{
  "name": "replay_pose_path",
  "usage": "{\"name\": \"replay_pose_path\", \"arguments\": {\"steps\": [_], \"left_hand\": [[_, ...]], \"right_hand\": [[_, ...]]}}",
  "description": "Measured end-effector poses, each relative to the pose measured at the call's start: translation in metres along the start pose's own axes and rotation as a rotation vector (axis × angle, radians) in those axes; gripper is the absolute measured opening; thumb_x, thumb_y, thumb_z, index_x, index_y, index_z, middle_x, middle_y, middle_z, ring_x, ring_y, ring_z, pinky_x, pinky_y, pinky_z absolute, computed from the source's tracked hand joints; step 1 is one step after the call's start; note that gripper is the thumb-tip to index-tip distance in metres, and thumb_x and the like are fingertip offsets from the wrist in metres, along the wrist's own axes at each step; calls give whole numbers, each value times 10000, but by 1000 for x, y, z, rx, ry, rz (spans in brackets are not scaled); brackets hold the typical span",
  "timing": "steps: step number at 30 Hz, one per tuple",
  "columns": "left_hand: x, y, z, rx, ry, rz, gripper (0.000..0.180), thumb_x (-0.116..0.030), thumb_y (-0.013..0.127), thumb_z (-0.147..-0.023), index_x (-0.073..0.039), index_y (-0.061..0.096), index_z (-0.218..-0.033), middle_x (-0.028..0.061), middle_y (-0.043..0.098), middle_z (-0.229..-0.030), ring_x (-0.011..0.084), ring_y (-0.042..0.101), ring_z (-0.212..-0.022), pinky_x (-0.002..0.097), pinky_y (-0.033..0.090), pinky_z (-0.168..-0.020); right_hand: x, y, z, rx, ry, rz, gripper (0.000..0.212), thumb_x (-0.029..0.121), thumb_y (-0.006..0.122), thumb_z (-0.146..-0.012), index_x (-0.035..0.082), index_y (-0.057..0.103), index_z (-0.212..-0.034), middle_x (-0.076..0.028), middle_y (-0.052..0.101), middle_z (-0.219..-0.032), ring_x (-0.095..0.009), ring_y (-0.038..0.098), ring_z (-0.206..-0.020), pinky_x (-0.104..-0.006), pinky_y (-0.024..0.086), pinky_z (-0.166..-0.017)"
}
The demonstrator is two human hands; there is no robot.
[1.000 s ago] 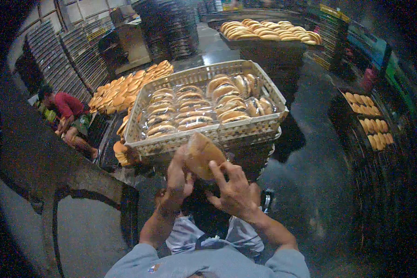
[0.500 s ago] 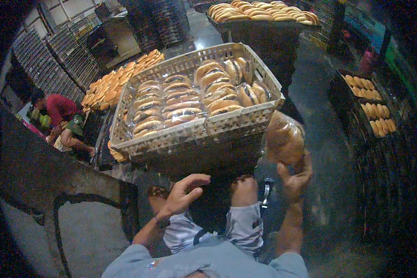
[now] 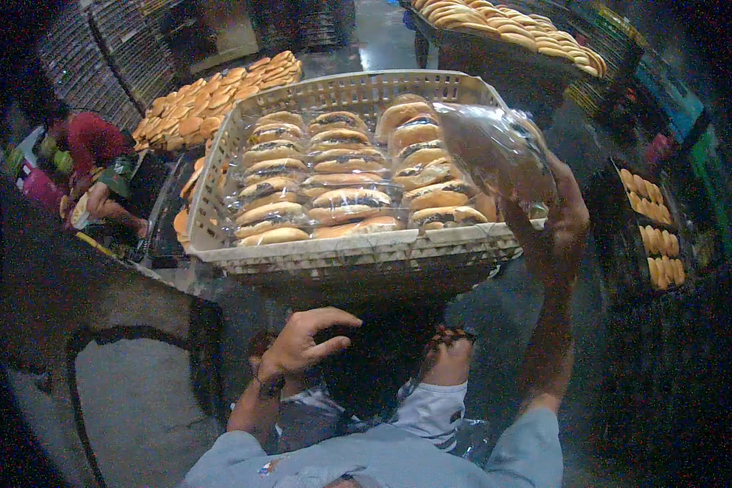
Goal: The person repeatedly picks buns from a crate, places them into clear plastic bags, seals the bags, and returns them to the crate. The process is performed one at a time in a continuous loop.
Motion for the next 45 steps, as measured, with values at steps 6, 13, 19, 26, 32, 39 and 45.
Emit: {"name": "replay_pose_path", "arguments": {"steps": [6, 13, 19, 26, 32, 39, 45], "left_hand": [[-5, 5, -24, 238, 145, -1, 327, -236, 681, -946, -66, 653, -1224, 151, 667, -1218, 341, 653, -1113, 415, 531, -960], [44, 23, -15, 366, 72, -17, 367, -327, 651, -971, -133, 640, -1282, 136, 666, -1242, 336, 641, -1123, 427, 527, -956], [96, 43, 41, 258, 106, -869, 476, -445, 532, -1004, -187, 549, -1404, 89, 645, -1274, 321, 630, -1085, 466, 546, -905], [114, 48, 64, 163, 322, -1286, 486, -374, 535, -990, -153, 532, -1423, 99, 610, -1325, 313, 591, -1148, 455, 500, -971], [128, 48, 73, 104, 486, -1570, 500, -314, 538, -978, -124, 517, -1440, 107, 581, -1368, 306, 557, -1202, 446, 461, -1028], [122, 47, 68, 229, 247, -1492, 556, -272, 566, -955, -113, 467, -1478, 100, 547, -1419, 312, 516, -1265, 427, 428, -1075], [135, 75, 73, -87, 424, -1625, 389, -303, 536, -992, -95, 562, -1320, 154, 593, -1245, 322, 591, -1054, 489, 520, -865]], "right_hand": [[-28, 28, -52, 65, -69, -55, 673, 173, 833, -835, 31, 514, -1411, -127, 625, -1306, -234, 584, -1241, -375, 477, -1054], [-54, 51, -96, 257, -193, 330, 586, 25, 768, -839, 64, 562, -1385, -99, 605, -1339, -217, 604, -1223, -363, 520, -1021], [-54, 101, -125, 445, -200, 416, 610, -30, 745, -843, 61, 546, -1413, -89, 572, -1374, -202, 582, -1246, -339, 531, -1006], [-78, 243, -203, 517, -339, 133, 505, 44, 772, -847, 133, 559, -1296, -65, 647, -1196, -177, 633, -1035, -327, 563, -850], [-194, 335, -197, 864, -173, 168, 604, 75, 723, -822, 174, 518, -1382, -188, 576, -1271, -330, 578, -1168, -439, 473, -1015], [-119, 331, -173, 688, -618, 661, 521, 210, 662, -901, 189, 521, -1402, -175, 574, -1304, -415, 552, -1222, -471, 483, -999], [-69, 336, -141, 995, -318, 698, 390, 294, 673, -876, 157, 655, -1241, -207, 715, -956, -391, 686, -884, -495, 541, -783]]}}
Point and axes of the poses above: each hand's wrist, its own z-axis away from the middle knuckle, its own y-axis out of the palm, x = y × z, the point moved 6 cm from there along -z, towards the middle knuckle
